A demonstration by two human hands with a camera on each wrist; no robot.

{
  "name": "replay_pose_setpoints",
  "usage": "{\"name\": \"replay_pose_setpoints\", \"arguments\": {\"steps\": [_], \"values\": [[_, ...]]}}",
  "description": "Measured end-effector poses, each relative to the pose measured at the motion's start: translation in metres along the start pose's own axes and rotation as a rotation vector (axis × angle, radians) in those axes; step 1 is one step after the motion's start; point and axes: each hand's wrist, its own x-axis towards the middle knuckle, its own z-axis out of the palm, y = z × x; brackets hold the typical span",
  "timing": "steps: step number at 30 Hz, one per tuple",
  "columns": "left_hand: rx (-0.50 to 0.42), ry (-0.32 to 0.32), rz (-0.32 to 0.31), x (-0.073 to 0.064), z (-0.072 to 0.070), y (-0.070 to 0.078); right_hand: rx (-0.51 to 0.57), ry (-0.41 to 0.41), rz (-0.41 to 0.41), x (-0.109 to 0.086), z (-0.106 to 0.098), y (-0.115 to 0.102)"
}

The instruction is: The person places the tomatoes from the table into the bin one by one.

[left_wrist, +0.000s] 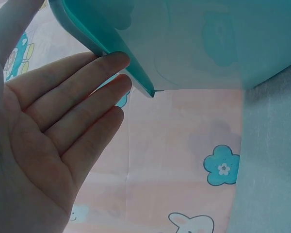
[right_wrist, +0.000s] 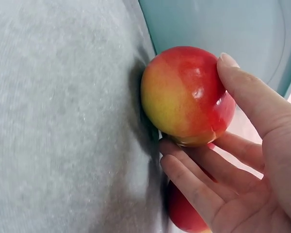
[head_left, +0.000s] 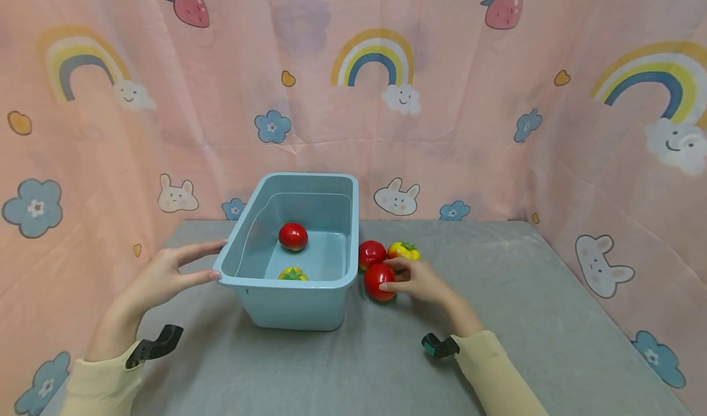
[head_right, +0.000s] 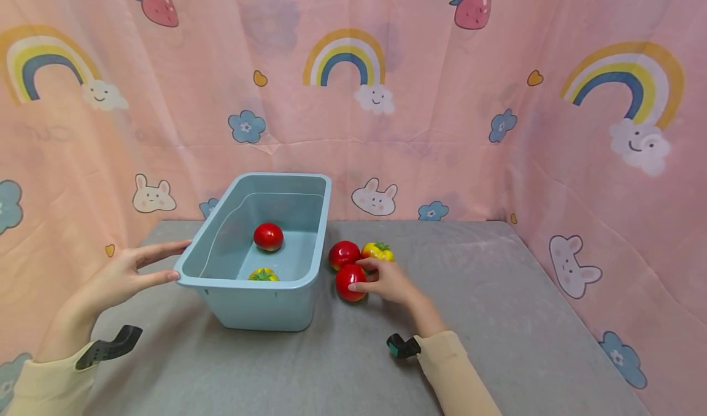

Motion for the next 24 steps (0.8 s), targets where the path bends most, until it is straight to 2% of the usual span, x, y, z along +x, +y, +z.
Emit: {"name": "replay_pose_setpoints", "arguments": {"steps": [15,24], "values": [[-0.007,0.0,0.004,0.0,0.0,0.002,-0.037,0.02,0.069,-0.001,0.001,-0.011],[-0.011,0.001,0.008,0.0,0.0,0.003,-0.012,0.028,0.09,-0.002,0.003,-0.01]]}}
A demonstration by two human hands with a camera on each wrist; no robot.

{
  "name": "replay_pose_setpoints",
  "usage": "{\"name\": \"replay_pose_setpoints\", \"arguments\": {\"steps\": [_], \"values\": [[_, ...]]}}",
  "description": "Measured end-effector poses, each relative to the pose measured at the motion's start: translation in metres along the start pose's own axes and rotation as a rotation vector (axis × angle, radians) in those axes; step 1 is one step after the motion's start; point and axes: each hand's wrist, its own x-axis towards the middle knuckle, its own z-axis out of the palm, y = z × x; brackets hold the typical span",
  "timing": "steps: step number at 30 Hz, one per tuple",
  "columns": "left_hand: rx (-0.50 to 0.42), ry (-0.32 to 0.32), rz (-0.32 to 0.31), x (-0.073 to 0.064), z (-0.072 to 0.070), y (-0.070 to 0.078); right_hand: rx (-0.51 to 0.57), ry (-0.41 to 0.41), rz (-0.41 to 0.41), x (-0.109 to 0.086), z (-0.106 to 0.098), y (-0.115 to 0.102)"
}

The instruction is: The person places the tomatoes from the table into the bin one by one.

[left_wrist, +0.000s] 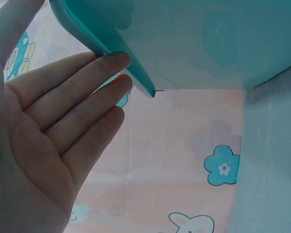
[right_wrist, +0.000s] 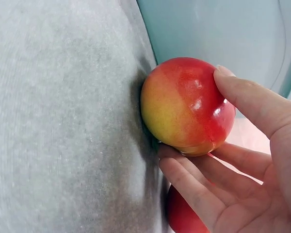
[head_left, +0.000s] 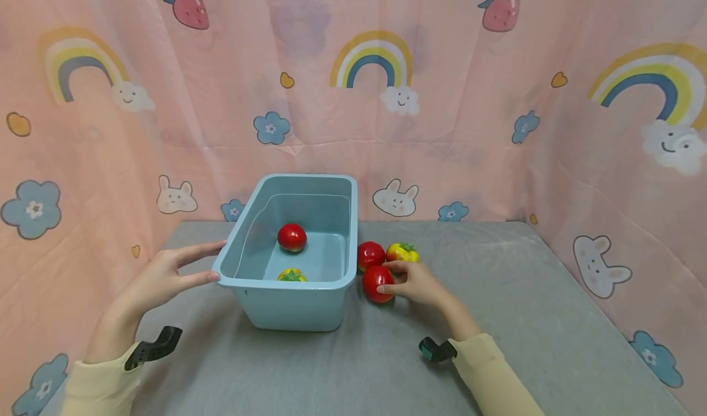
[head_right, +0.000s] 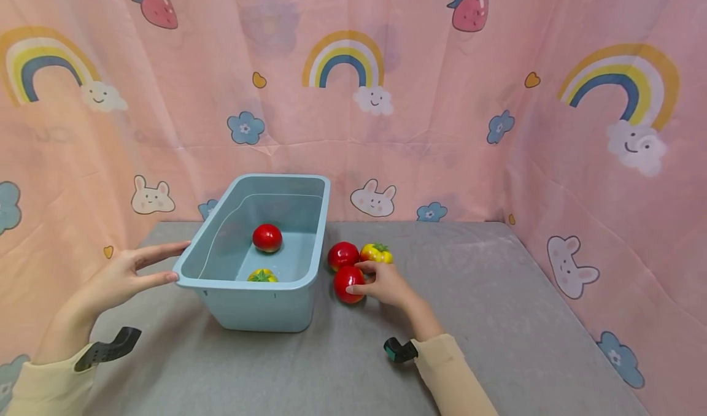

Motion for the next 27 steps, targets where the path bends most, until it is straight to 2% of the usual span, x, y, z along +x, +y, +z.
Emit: {"name": "replay_pose_setpoints", "arguments": {"steps": [27], "values": [[-0.004,-0.006,-0.003,0.0006,-0.0001,-0.0013,0.047,0.0,-0.036,-0.0004,-0.0001,0.0024]]}}
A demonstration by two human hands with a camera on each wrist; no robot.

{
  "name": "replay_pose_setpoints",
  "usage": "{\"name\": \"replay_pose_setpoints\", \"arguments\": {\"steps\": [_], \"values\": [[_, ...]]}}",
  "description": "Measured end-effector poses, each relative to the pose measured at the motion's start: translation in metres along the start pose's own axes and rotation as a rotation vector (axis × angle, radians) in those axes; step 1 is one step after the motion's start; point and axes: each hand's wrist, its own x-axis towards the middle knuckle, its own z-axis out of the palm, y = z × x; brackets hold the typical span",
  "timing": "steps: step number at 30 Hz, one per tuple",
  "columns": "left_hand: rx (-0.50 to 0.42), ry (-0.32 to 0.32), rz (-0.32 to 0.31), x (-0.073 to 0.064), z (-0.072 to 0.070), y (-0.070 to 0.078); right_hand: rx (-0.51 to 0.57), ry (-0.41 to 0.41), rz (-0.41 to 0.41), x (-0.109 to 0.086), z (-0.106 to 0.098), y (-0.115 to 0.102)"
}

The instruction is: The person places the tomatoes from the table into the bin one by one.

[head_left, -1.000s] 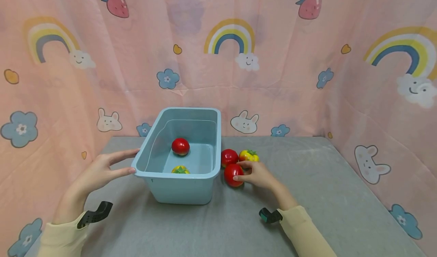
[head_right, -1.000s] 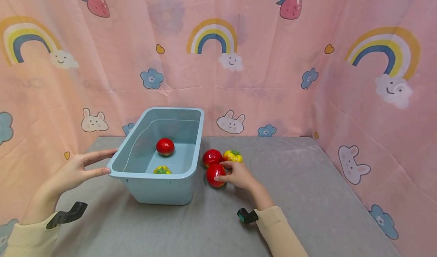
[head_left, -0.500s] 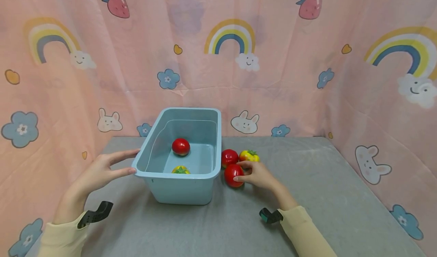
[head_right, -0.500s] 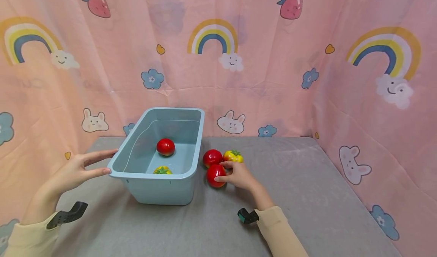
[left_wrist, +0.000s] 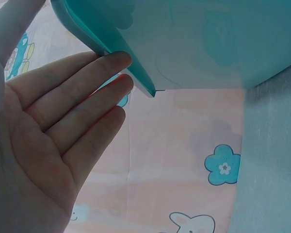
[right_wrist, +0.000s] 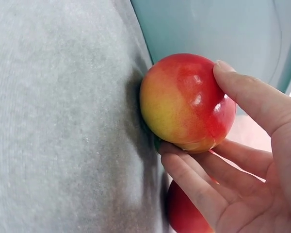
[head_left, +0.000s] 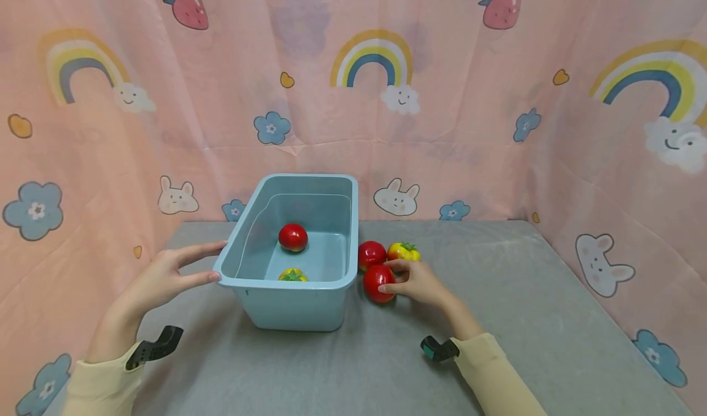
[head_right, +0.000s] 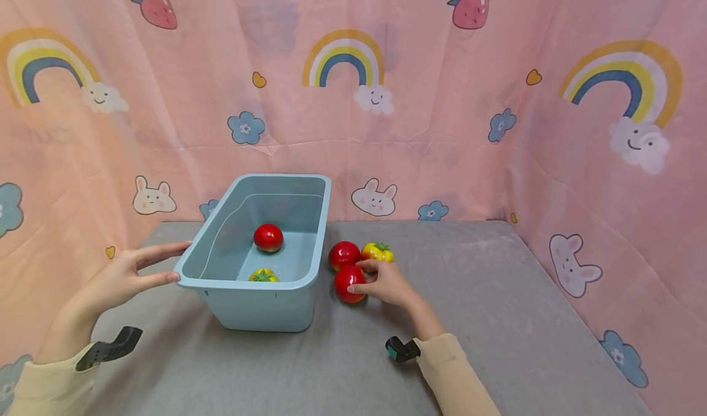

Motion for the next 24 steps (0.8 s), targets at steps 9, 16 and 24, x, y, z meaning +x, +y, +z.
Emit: {"name": "replay_pose_setpoints", "arguments": {"steps": [9,16,24], "values": [[0.015,0.002,0.002,0.0,0.0,-0.001,0.011,0.012,-0.021,-0.001,-0.003,-0.001],[0.007,0.012,0.012,0.001,0.001,-0.002,0.03,0.028,-0.008,-0.005,-0.007,-0.003],[-0.014,0.019,0.033,0.001,0.002,-0.001,0.034,0.045,-0.001,-0.007,-0.012,-0.003]]}}
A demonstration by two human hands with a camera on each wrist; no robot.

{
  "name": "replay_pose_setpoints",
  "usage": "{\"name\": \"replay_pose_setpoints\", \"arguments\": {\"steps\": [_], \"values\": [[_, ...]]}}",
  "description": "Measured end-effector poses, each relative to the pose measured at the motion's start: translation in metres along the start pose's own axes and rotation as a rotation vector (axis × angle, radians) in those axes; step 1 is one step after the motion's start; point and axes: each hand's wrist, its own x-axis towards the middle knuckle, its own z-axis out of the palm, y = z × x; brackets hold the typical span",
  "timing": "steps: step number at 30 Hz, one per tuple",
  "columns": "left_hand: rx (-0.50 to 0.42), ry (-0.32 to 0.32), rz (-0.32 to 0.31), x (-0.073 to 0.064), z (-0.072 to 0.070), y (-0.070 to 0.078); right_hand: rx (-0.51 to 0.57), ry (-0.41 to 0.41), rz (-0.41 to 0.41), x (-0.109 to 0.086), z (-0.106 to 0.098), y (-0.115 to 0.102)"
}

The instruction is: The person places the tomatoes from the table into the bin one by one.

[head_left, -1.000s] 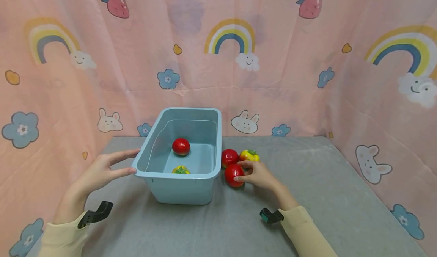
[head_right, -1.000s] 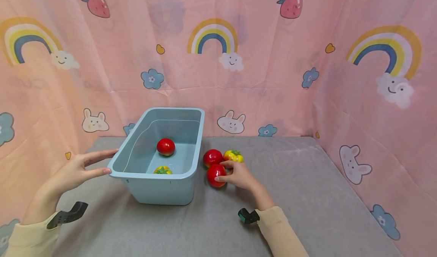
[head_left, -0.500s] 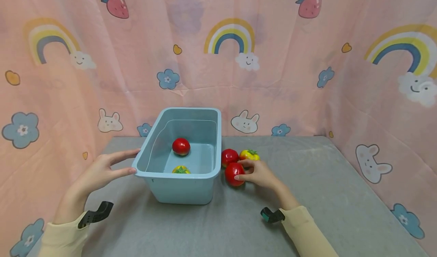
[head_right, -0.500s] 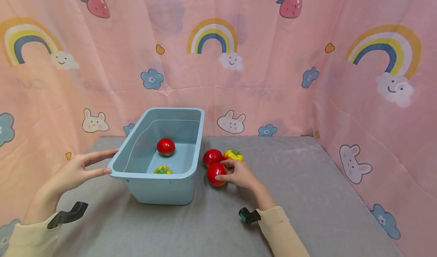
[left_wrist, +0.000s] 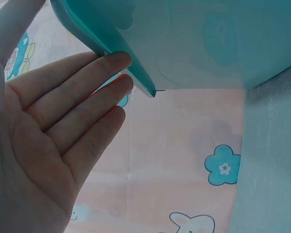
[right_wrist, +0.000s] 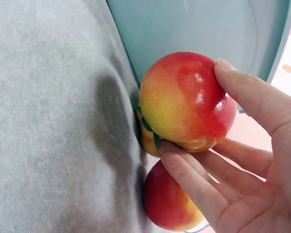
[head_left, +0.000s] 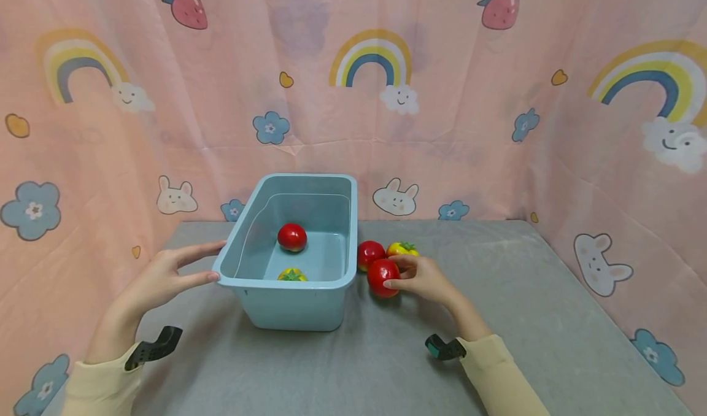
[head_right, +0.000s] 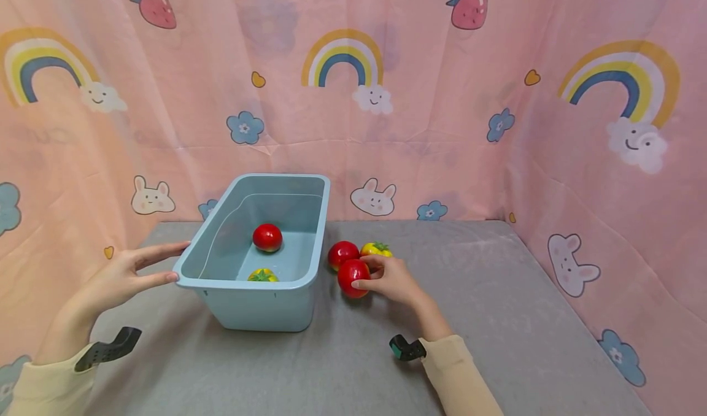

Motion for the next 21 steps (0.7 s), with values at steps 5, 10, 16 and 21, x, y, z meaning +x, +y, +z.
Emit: {"name": "replay_pose_setpoints", "arguments": {"steps": [5,10,16,21], "values": [[-0.002,-0.002,-0.001,0.0,0.0,0.0,-0.005,0.005,0.004,-0.001,-0.002,0.0],[0.012,-0.001,-0.01,0.0,0.0,0.0,-0.003,0.014,0.03,-0.002,-0.006,-0.003],[0.022,0.0,-0.01,0.0,0.0,0.0,-0.013,0.034,0.037,-0.004,-0.01,-0.01],[0.019,-0.005,-0.019,-0.001,0.0,-0.001,-0.021,0.042,0.018,-0.007,-0.014,-0.014]]}}
